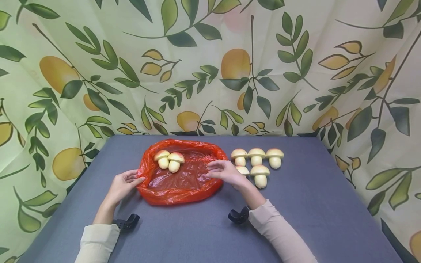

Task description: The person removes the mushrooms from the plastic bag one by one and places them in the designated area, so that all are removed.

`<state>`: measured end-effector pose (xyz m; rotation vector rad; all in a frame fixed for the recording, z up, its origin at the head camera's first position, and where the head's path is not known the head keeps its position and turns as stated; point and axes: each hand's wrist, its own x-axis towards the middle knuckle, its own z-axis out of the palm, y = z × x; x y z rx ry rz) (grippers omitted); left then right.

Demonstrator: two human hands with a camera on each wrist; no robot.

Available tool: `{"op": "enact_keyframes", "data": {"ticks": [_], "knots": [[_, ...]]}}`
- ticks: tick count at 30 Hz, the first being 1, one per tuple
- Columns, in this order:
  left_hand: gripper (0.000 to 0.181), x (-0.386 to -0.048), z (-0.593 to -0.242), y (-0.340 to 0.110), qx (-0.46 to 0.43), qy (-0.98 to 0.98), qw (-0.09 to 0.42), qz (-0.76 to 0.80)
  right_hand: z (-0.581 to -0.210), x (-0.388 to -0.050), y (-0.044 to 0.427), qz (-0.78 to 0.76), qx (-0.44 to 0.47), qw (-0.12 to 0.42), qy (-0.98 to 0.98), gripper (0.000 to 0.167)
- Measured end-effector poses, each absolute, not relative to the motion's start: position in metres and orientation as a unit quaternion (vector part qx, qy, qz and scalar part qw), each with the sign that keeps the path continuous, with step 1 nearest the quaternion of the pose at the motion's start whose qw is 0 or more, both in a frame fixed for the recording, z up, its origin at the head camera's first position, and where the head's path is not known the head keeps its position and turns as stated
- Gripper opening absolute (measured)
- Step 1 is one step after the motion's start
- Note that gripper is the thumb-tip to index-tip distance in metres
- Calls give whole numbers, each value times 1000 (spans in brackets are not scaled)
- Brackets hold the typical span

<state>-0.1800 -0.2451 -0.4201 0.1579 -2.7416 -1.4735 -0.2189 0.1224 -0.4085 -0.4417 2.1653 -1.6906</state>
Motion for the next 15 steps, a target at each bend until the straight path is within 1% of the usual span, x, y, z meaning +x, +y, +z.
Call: {"op": "enact_keyframes", "data": {"ticks": [5,11,15], "knots": [[40,-180,-421,-245,50,-879,14,-473,-408,-220,117,-599,-161,184,763,49],[39,-180,-421,-244,48,-877,19,-478,-407,-223,109,-605,-151,186,759,53],[40,-179,-421,-245,49,-877,16,-478,-407,-225,103,-613,-152,189,752,52]]}}
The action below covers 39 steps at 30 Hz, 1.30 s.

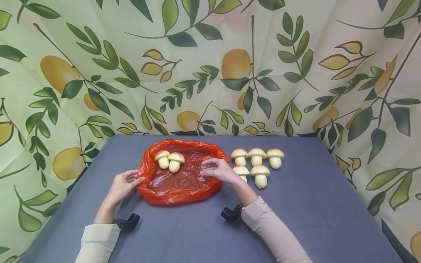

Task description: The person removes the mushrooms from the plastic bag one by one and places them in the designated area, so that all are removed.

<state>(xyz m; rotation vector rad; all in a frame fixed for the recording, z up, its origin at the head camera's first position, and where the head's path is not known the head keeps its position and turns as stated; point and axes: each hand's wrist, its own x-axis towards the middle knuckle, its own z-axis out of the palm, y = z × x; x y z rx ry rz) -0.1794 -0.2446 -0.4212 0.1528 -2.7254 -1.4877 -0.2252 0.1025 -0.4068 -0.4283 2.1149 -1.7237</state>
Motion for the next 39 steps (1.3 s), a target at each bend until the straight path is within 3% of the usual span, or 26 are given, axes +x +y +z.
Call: {"op": "enact_keyframes", "data": {"ticks": [13,39], "knots": [[39,-180,-421,-244,47,-878,15,-475,-414,-229,82,-618,-150,190,748,49],[39,-180,-421,-244,47,-880,16,-473,-418,-244,33,-609,-56,157,776,43]]}}
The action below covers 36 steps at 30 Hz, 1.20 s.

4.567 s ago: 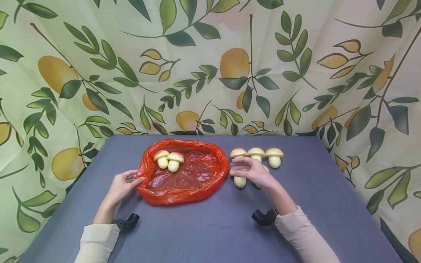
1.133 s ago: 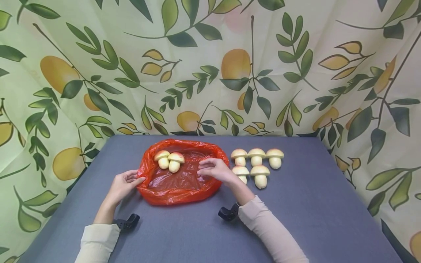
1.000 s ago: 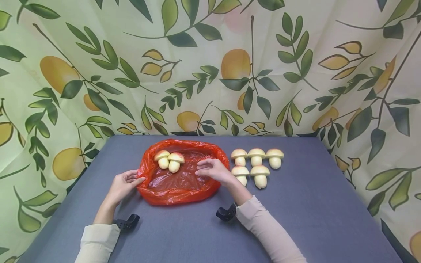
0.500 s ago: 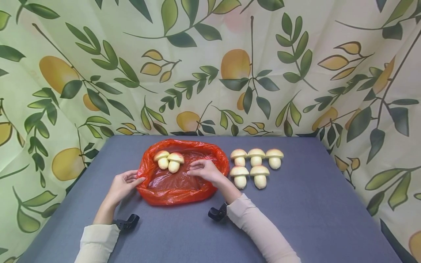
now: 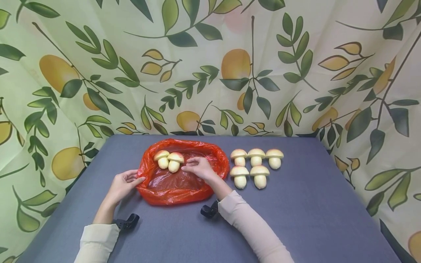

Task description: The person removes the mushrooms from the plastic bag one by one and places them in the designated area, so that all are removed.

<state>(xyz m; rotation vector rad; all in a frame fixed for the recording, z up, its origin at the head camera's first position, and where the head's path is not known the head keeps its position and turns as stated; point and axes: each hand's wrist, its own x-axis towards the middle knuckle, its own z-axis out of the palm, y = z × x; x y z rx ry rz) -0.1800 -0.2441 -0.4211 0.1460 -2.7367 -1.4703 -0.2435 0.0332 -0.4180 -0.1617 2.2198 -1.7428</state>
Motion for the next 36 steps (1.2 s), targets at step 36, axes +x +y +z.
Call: {"op": "enact_keyframes", "data": {"ticks": [36], "knots": [[39,-181,-422,-244,51,-879,12,-474,-426,-282,-7,-585,-4,138,799,57]]}}
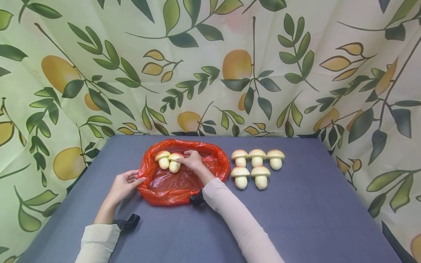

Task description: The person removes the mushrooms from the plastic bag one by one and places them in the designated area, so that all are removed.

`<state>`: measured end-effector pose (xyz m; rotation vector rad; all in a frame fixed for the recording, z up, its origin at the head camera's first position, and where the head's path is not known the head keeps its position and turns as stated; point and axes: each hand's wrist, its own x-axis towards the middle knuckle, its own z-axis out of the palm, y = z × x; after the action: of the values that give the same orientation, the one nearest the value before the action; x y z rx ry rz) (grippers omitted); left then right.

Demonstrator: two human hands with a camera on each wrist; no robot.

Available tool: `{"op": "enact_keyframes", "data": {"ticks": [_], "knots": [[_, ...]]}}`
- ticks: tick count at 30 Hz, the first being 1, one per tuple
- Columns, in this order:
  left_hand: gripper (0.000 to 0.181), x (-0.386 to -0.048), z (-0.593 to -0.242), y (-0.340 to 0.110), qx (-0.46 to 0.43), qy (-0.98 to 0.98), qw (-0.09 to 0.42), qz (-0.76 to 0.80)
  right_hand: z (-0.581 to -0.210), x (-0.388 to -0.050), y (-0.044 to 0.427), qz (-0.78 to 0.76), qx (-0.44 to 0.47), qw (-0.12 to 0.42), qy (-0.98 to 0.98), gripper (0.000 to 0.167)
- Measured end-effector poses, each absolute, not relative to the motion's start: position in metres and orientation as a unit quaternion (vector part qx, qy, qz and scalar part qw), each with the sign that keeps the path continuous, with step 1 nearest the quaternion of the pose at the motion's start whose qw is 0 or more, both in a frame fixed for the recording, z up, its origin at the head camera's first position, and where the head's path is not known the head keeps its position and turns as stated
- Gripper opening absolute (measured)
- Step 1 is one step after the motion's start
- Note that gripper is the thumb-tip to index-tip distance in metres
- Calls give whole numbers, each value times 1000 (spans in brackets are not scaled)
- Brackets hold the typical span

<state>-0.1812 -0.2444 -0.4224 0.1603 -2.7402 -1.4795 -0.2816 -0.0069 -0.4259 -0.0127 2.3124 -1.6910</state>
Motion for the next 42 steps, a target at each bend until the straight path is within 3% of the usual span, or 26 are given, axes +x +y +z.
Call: {"op": "enact_keyframes", "data": {"ticks": [31,42], "knots": [[40,-180,-421,-243,56,-877,7,-478,-445,-280,-17,-615,11,117,780,51],[46,-178,-426,-246,14,-863,47,-502,-438,-276,-12,-605,18,117,788,52]]}}
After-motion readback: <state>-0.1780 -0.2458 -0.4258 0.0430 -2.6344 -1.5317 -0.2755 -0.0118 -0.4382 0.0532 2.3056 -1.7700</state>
